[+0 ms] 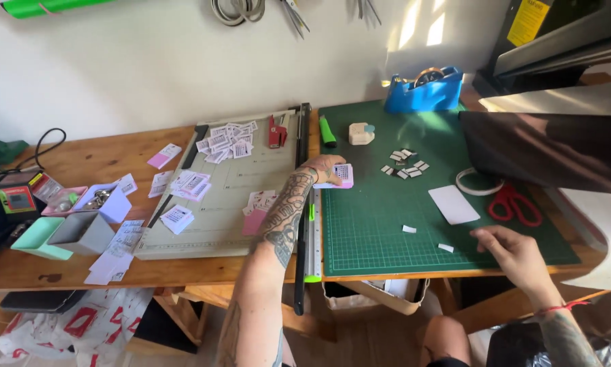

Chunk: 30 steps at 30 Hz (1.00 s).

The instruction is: The person sits at a low table and assembles small paper cards by peeling backing from adhesive labels and pressing them onto white card blanks. They handle pink and white cards, place finished units into a stack, and occasionally reach for more labels from the table.

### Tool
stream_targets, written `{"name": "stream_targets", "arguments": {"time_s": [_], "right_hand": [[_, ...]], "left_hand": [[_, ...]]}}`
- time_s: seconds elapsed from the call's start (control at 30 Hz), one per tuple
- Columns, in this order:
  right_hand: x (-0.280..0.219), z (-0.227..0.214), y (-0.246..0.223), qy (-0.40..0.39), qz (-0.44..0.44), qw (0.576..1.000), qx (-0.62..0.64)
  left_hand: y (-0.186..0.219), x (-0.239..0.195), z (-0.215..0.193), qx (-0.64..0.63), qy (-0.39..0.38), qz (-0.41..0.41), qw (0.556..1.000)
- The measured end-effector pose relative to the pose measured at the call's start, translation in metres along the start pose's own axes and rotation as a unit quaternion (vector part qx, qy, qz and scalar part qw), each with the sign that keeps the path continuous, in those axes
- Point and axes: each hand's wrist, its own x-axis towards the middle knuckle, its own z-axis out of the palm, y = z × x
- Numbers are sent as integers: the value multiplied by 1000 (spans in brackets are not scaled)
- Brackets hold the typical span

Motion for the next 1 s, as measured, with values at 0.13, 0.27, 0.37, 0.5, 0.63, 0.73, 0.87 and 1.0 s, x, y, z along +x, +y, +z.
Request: {"name": "stream_targets", "arguments": {"time_s": [0.13,0.27,0.37,0.5,0.63,0.73,0.87,1.0], "right_hand": [[0,-3,-1,2,27,1000,9],[2,-5,10,6,5,997,79],[2,-3,2,18,-33,995,90],[-3,21,-21,19,-12,1000,-18],[-4,53,-60,-35,-319,933,-165],[-2,77,-90,-66,-399,886,-225],[3,85,-93,-129,-357,885,-271],[-9,51,-62,-89,-374,887,-255]], "left_hand": [[-7,5,1,-23,76,62,995],[1,-13,-6,-81,199,169,962],[23,-52,0,-290,154,168,930],[21,-54,40,-283,90,21,955],[-6,-27,84,-151,64,48,985],[2,-12,88,-41,90,49,994],[37,-30,69,-76,229,181,953],[39,-58,94,-9,279,353,893]]}}
